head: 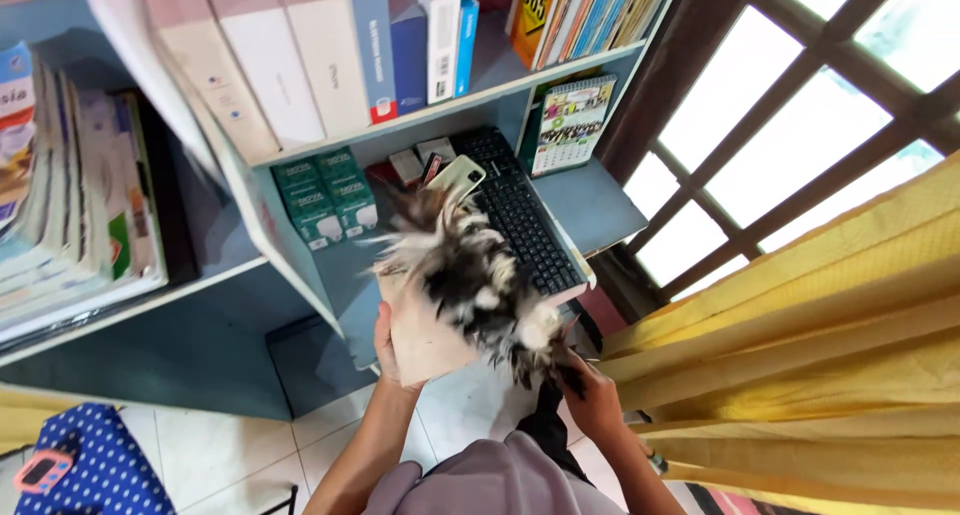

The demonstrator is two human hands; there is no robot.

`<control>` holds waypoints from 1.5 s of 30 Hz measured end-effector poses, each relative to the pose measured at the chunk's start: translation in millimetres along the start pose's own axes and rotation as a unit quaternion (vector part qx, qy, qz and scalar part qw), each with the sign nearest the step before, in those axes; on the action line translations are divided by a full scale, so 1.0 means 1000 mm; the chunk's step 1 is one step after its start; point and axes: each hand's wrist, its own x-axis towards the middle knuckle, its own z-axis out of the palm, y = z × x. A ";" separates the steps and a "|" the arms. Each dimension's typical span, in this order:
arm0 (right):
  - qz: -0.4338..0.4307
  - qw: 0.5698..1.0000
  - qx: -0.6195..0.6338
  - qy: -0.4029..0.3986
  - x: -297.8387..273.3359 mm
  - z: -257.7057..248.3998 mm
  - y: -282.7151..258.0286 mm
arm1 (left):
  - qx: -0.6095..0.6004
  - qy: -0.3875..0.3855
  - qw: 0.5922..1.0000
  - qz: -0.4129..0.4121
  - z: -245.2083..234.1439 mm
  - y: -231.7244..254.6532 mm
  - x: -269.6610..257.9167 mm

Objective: The person moves several small boxes and a keyboard from a blue polka-dot ironing board to a bookshelf, then returns with a feather duster to wipe the shelf surface. The person handles items one at a time, placing them on the shelf and occasionally adjusting their position.

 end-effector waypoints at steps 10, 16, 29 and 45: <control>0.166 0.977 -0.006 0.134 0.108 -0.058 0.099 | 0.130 -0.128 0.983 -0.012 0.108 -0.045 0.109; 0.167 0.970 0.011 0.178 0.172 -0.125 0.130 | 0.076 -0.071 0.993 -0.058 0.129 -0.068 0.233; -0.126 0.989 -0.012 0.079 0.234 -0.134 0.238 | 0.300 0.074 0.949 0.057 0.083 -0.102 0.304; 0.116 0.977 0.131 0.125 0.271 -0.114 0.238 | 0.535 0.109 0.817 0.186 0.068 -0.097 0.276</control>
